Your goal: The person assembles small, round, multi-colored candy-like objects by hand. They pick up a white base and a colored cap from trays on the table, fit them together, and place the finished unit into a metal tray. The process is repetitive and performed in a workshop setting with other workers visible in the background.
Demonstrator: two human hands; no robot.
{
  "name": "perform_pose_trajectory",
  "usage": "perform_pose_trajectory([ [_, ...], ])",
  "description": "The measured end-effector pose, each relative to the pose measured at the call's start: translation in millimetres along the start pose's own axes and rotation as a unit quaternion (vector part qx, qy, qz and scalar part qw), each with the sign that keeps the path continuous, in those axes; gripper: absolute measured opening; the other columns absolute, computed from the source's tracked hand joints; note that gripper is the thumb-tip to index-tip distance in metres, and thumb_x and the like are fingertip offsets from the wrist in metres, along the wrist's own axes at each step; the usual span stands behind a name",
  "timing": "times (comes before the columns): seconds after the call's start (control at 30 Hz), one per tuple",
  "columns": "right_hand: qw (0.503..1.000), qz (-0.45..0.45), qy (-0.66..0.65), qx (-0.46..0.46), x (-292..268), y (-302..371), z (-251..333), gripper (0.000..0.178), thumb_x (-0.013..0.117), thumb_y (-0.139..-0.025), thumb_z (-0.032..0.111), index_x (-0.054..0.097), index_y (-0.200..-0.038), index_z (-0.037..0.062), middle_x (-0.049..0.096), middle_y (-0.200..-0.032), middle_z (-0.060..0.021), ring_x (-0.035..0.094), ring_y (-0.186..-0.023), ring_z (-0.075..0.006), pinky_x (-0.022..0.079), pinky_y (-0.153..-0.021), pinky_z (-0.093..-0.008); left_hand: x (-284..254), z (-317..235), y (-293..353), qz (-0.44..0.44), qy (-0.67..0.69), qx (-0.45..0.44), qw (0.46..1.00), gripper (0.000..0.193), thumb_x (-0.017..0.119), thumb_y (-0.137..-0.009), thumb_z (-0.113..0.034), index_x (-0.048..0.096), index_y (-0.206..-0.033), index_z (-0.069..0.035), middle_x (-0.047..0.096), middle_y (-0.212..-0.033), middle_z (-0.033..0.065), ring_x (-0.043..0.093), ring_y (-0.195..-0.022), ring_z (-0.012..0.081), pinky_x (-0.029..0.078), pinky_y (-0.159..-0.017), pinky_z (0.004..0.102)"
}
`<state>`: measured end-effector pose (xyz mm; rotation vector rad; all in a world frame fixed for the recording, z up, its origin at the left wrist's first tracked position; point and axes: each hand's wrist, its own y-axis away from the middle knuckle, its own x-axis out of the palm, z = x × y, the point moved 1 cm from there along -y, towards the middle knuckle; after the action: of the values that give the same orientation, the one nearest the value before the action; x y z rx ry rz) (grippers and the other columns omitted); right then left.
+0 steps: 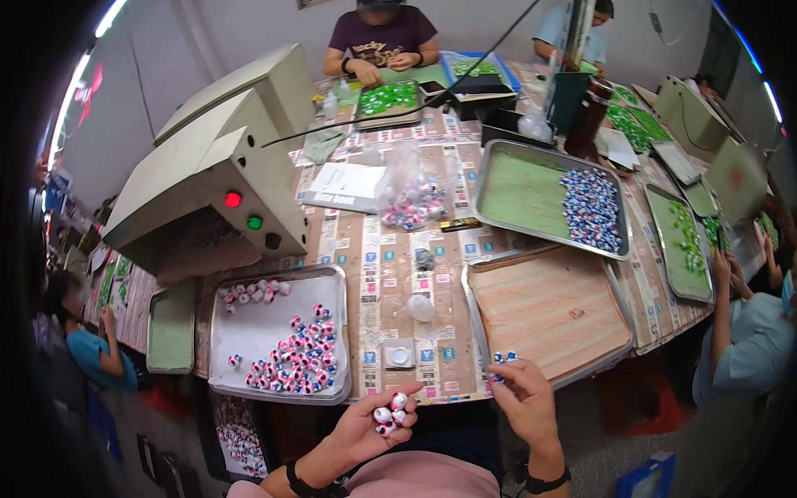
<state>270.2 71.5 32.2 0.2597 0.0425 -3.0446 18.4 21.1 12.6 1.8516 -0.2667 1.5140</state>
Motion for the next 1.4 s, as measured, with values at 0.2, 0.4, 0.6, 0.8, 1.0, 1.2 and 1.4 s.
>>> perform_pose_trajectory([
  [0.2, 0.972, 0.097, -0.140, 0.162, 47.1, -0.7, 3.2, 0.022, 0.068, -0.082, -0.004, 0.064, -0.104, -0.0034, 0.059, -0.103, -0.0062, 0.061, -0.090, -0.0111, 0.051, -0.076, -0.0219, -5.4, 3.2, 8.0, -0.089, 0.006, 0.019, 0.996, 0.036, 0.051, -0.099, -0.025, 0.051, -0.127, -0.003, 0.059, -0.096, 0.0096, 0.054, -0.078, 0.0167, 0.042, -0.056, 0.0257],
  [0.4, 0.991, 0.127, -0.039, 0.018, 75.5, -19.2, 2.1, 0.019, 0.066, -0.084, -0.003, 0.066, -0.103, -0.0029, 0.058, -0.099, -0.0051, 0.060, -0.081, -0.0082, 0.051, -0.066, -0.0197, -14.0, -2.3, 16.1, -0.025, -0.078, 0.069, 0.994, 0.033, 0.051, -0.099, -0.024, 0.050, -0.125, -0.005, 0.056, -0.091, 0.0061, 0.053, -0.070, 0.0118, 0.041, -0.051, 0.0212],
  [0.6, 0.993, 0.111, 0.041, -0.023, 98.1, -35.1, 17.1, 0.016, 0.067, -0.083, -0.001, 0.068, -0.099, -0.0009, 0.060, -0.088, -0.0055, 0.060, -0.064, -0.0087, 0.049, -0.055, -0.0204, -36.0, -4.8, 27.5, -0.032, -0.096, 0.124, 0.987, 0.032, 0.050, -0.099, -0.024, 0.051, -0.123, -0.003, 0.057, -0.092, 0.0091, 0.051, -0.064, 0.0138, 0.037, -0.047, 0.0224],
  [0.8, 0.962, 0.102, 0.193, -0.166, 114.2, -45.4, 5.8, 0.018, 0.067, -0.080, 0.000, 0.069, -0.098, 0.0015, 0.062, -0.087, -0.0112, 0.063, -0.074, -0.0229, 0.050, -0.064, -0.0321, -15.0, -5.9, 37.8, -0.086, -0.123, 0.124, 0.981, 0.028, 0.049, -0.100, -0.022, 0.052, -0.121, -0.004, 0.056, -0.088, 0.0064, 0.050, -0.062, 0.0089, 0.036, -0.046, 0.0191],
  [1.0, 0.928, 0.104, 0.280, -0.224, 127.7, -48.3, 7.7, 0.014, 0.067, -0.077, 0.001, 0.067, -0.091, 0.0034, 0.063, -0.087, -0.0123, 0.060, -0.083, -0.0317, 0.049, -0.073, -0.0397, -42.2, -0.1, 36.2, -0.057, -0.117, 0.149, 0.980, 0.030, 0.051, -0.098, -0.016, 0.049, -0.125, -0.005, 0.060, -0.099, 0.0110, 0.053, -0.065, 0.0116, 0.039, -0.048, 0.0213],
  [1.2, 0.935, 0.084, 0.254, -0.234, 123.4, -46.2, 6.7, 0.015, 0.068, -0.076, 0.000, 0.066, -0.090, 0.0028, 0.063, -0.086, -0.0123, 0.060, -0.083, -0.0323, 0.048, -0.073, -0.0399, -32.6, -0.9, 33.9, -0.062, -0.146, 0.169, 0.973, 0.033, 0.055, -0.097, -0.016, 0.049, -0.128, -0.004, 0.061, -0.103, 0.0092, 0.051, -0.062, 0.0085, 0.038, -0.049, 0.0188],
  [1.4, 0.982, 0.107, 0.117, -0.106, 118.5, -23.9, 28.0, 0.018, 0.071, -0.077, 0.000, 0.069, -0.095, 0.0014, 0.065, -0.090, -0.0103, 0.064, -0.075, -0.0188, 0.050, -0.064, -0.0280, -35.1, -2.7, 31.8, -0.071, -0.153, 0.180, 0.969, 0.034, 0.056, -0.096, -0.016, 0.050, -0.127, -0.004, 0.061, -0.104, 0.0072, 0.051, -0.064, 0.0081, 0.039, -0.050, 0.0202],
])
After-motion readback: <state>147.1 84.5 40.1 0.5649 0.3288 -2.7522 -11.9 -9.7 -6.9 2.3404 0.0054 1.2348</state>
